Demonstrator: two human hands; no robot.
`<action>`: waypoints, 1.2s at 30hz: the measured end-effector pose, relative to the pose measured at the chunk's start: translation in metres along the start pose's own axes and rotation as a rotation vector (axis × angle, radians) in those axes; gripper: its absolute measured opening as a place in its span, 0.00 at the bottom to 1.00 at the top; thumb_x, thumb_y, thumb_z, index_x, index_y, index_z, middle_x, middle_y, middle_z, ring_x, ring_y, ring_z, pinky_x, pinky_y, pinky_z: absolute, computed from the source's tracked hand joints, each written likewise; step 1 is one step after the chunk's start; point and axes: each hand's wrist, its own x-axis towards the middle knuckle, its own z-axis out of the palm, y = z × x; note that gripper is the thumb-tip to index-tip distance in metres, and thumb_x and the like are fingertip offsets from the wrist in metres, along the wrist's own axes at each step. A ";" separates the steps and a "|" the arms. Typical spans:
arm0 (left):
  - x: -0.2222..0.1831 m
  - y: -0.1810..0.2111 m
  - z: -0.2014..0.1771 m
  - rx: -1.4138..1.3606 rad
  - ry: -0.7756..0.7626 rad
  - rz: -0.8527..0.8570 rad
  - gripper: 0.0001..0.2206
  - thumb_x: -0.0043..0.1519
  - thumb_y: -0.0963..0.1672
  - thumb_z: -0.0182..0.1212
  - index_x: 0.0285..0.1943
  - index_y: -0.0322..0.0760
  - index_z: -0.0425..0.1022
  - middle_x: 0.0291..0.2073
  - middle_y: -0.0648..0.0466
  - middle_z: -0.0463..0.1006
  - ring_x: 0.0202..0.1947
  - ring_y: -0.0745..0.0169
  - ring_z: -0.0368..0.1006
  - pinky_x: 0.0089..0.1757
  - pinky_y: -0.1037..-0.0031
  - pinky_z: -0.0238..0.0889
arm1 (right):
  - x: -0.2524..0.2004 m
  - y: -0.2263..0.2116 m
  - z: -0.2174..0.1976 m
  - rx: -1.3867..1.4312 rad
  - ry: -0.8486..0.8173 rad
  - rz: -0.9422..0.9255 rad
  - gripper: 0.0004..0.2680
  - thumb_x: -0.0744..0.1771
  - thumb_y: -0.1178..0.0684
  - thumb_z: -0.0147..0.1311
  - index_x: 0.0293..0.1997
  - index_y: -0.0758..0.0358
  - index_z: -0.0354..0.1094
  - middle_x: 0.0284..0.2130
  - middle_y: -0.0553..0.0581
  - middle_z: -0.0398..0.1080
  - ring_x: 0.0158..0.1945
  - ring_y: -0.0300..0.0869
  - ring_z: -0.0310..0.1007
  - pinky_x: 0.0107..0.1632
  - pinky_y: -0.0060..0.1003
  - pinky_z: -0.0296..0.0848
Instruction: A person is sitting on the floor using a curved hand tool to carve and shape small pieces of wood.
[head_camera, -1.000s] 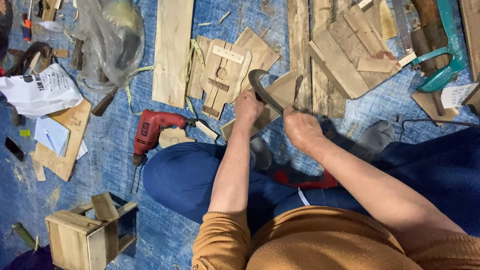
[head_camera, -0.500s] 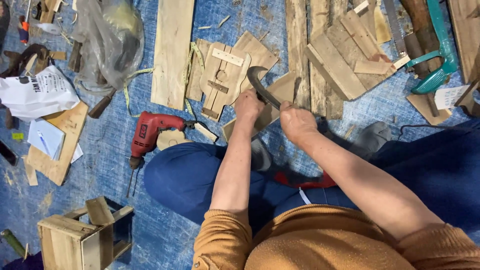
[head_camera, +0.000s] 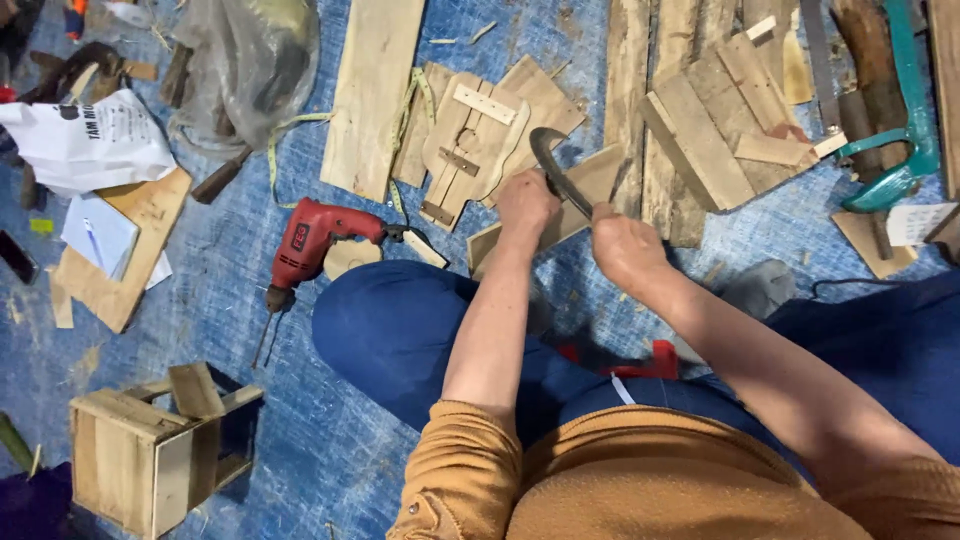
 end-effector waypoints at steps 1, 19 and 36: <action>0.001 0.003 0.001 0.000 -0.006 0.009 0.16 0.50 0.42 0.52 0.43 0.38 0.84 0.37 0.44 0.85 0.49 0.42 0.81 0.49 0.56 0.75 | -0.002 0.003 -0.001 0.009 0.061 -0.030 0.11 0.69 0.59 0.36 0.47 0.70 0.69 0.35 0.73 0.78 0.44 0.66 0.80 0.48 0.62 0.77; -0.014 0.031 -0.033 -0.075 -0.027 0.011 0.13 0.58 0.44 0.52 0.44 0.36 0.82 0.37 0.44 0.84 0.49 0.42 0.81 0.50 0.56 0.73 | -0.019 0.015 -0.067 0.112 -0.151 0.306 0.14 0.73 0.39 0.36 0.59 0.55 0.59 0.40 0.76 0.77 0.52 0.67 0.78 0.55 0.63 0.75; -0.002 0.024 -0.002 0.048 -0.049 0.028 0.17 0.52 0.44 0.51 0.46 0.32 0.80 0.39 0.41 0.84 0.47 0.41 0.81 0.48 0.57 0.75 | -0.023 0.019 -0.029 0.264 -0.175 0.075 0.16 0.74 0.51 0.34 0.66 0.72 0.55 0.35 0.77 0.77 0.42 0.70 0.79 0.45 0.70 0.77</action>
